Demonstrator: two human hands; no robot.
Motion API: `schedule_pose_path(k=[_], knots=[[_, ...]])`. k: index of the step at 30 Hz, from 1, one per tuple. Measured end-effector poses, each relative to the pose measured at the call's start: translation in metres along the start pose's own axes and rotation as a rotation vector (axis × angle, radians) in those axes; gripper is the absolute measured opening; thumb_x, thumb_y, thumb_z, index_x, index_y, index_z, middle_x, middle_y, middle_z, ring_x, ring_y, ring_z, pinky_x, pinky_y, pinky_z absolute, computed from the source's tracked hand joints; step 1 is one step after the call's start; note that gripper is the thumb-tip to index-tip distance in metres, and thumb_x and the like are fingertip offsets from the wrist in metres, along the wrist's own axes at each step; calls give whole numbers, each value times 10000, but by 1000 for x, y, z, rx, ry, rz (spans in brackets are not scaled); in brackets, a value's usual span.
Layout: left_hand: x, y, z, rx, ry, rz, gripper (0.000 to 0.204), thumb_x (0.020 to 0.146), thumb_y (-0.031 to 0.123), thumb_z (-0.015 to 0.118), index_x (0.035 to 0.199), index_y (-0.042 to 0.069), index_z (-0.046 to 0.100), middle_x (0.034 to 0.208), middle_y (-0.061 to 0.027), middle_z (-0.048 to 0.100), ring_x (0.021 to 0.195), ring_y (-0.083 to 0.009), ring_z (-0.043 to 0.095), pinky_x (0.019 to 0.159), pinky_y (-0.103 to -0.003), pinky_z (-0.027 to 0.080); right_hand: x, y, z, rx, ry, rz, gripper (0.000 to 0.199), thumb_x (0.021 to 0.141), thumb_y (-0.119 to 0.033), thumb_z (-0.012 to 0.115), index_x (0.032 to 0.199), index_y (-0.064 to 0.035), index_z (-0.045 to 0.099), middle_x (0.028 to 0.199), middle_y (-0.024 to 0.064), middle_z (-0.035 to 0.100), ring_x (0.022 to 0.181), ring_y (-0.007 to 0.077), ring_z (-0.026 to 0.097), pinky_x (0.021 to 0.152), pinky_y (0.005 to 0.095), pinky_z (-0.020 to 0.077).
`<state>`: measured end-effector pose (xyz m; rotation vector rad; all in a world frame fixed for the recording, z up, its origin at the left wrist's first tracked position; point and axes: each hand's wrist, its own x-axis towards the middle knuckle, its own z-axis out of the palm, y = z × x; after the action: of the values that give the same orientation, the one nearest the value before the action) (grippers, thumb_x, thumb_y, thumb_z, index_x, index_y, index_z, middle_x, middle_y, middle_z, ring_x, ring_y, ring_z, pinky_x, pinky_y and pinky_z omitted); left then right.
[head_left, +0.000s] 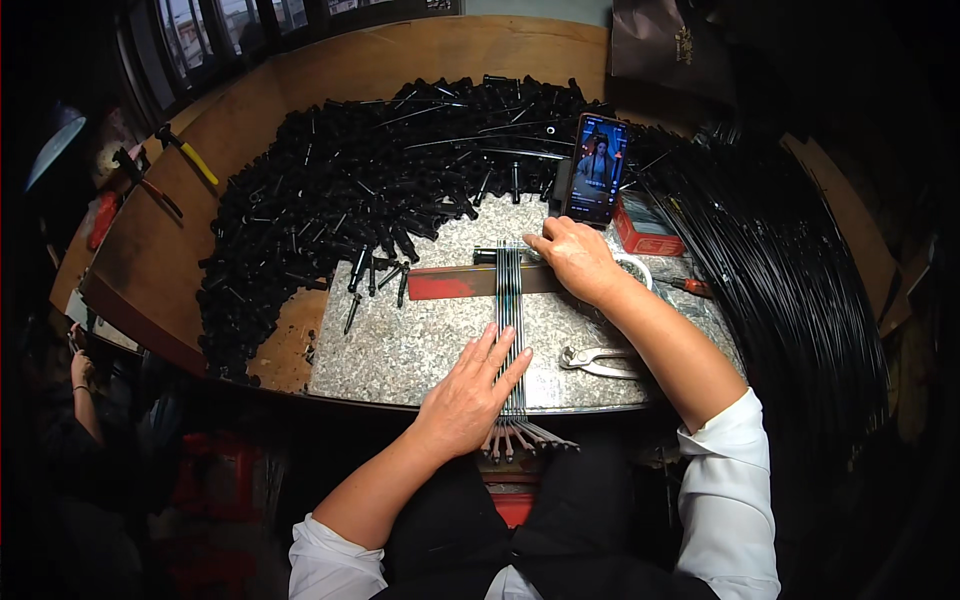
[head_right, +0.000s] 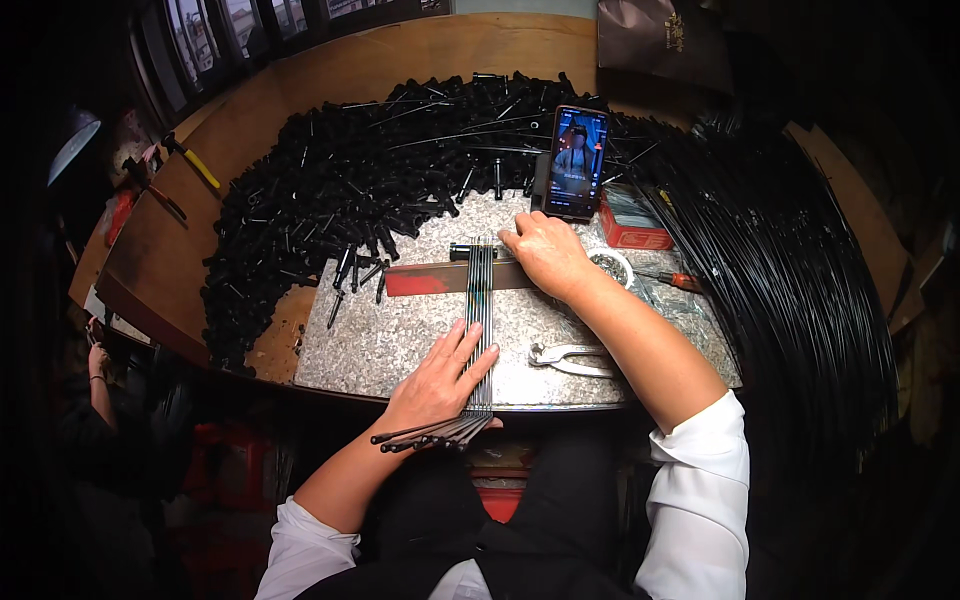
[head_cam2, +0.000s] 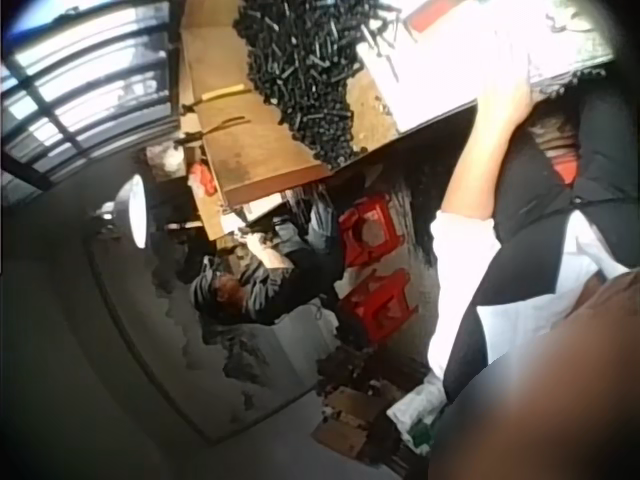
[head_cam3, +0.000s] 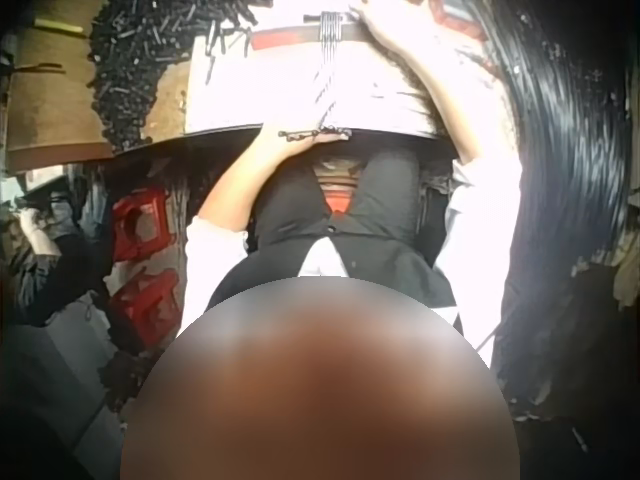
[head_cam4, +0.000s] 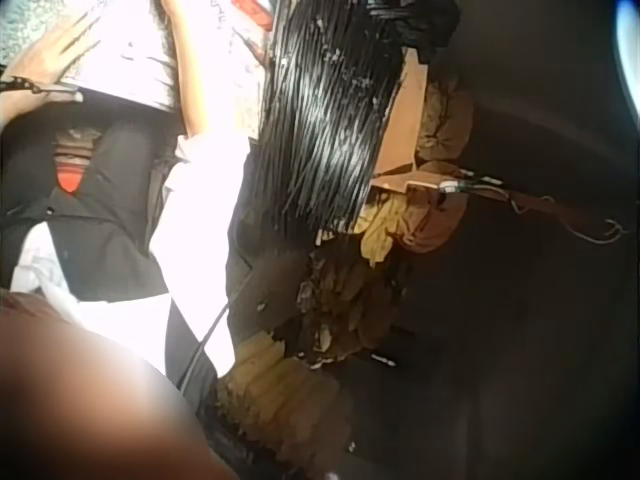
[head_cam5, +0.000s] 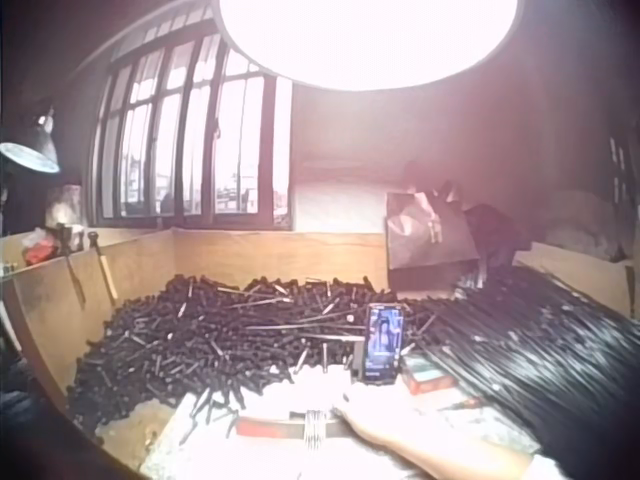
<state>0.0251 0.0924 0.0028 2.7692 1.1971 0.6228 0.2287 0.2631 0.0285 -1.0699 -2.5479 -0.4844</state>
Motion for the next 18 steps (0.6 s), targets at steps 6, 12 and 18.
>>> schedule_pose_path(k=[6,12,18], knots=[[-1,-1,0,-4,-1,-1,654,734,0,552,1369,18,397,1393,-281,348,1325,-434,314,1074,-496,307,1,-1,1,2,15,-4,290,789,-110,524,1048,-97,652,868,91,572,855,251,590,713,367,506],[0,-1,1,7,-3,3,645,744,8,548,1371,19,397,1393,-282,347,1327,-435,311,1075,-496,305,0,-1,1,8,-41,23,352,797,-95,519,1122,-139,646,913,90,573,871,249,581,744,363,500],[0,1,-1,27,-13,0,640,741,4,545,1366,15,402,1388,-286,353,1321,-438,318,1073,-499,307,2,-4,-2,-7,-28,1,348,804,-99,515,1125,-137,644,903,83,561,874,246,574,742,364,495]])
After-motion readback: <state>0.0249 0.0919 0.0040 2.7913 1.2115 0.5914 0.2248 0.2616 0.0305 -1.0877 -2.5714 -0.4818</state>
